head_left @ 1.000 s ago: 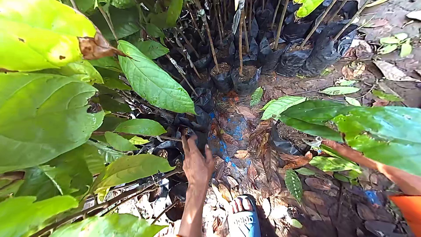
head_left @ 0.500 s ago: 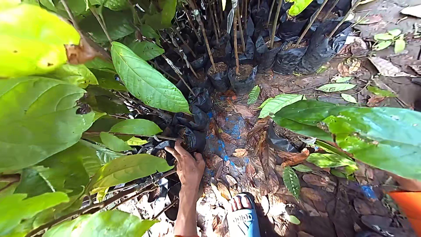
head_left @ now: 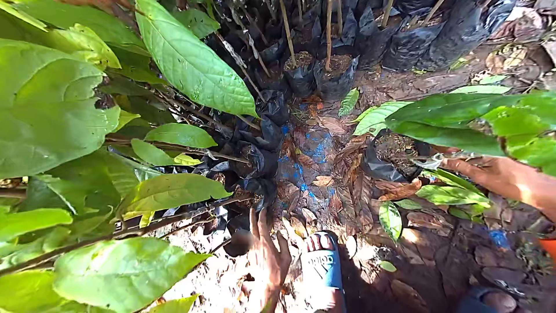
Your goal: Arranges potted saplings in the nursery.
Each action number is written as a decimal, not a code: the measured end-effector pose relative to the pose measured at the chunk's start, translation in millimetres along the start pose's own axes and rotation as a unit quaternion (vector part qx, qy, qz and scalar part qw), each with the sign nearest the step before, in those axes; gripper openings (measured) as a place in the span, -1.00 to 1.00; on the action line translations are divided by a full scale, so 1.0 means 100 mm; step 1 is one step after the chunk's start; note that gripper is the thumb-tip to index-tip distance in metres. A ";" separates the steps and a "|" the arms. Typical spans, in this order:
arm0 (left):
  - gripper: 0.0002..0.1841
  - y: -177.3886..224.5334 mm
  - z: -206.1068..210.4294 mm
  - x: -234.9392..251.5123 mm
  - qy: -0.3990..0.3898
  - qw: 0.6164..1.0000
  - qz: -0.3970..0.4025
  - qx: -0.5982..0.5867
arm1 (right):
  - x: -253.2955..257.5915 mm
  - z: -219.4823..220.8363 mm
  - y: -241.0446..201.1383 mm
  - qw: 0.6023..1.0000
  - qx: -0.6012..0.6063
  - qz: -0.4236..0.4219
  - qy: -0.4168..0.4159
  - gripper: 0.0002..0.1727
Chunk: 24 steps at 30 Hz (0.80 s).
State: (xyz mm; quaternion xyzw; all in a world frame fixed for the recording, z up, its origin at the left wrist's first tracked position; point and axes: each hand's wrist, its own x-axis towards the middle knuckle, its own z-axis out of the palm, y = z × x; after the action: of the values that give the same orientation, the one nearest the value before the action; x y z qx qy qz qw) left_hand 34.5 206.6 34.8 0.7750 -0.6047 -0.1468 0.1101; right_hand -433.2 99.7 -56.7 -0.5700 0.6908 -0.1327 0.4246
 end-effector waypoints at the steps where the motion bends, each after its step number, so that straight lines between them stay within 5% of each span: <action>1: -0.29 -0.04 -0.02 0.03 -0.009 1.000 -0.008 0.021 | 0.00 0.01 0.02 1.000 -0.018 -0.015 0.007 -0.65; 6: -0.80 0.04 -0.17 0.35 -0.087 0.992 -0.060 0.069 | -0.01 0.01 -0.19 0.999 -0.040 -0.034 0.003 -0.74; 9: -0.73 0.22 -0.32 0.55 -0.262 0.941 -0.138 0.163 | 0.02 0.02 -0.08 0.999 -0.034 -0.028 0.001 -0.71; 11: -0.69 0.26 -0.34 0.57 -0.295 0.924 -0.144 0.199 | 0.07 0.06 0.16 0.999 -0.016 -0.040 0.006 -0.71; 14: -0.72 0.20 -0.35 0.56 -0.266 0.936 -0.128 0.194 | 0.08 0.09 0.32 1.000 -0.014 -0.018 0.006 -0.66; 18: -0.74 0.11 -0.35 0.50 -0.185 0.968 -0.095 0.143 | -0.03 0.02 -0.15 0.997 -0.072 -0.019 -0.006 -0.69; 24: -0.50 -0.02 -0.29 0.50 -0.080 0.989 -0.104 0.071 | -0.03 0.01 -0.09 0.996 -0.093 -0.007 0.010 -0.66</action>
State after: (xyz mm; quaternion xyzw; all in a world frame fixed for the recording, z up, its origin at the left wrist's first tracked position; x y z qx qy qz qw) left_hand 58.2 158.8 56.4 0.8256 -0.5362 -0.1754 -0.0101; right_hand -426.1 99.5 -50.2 -0.6102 0.7007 -0.0765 0.3616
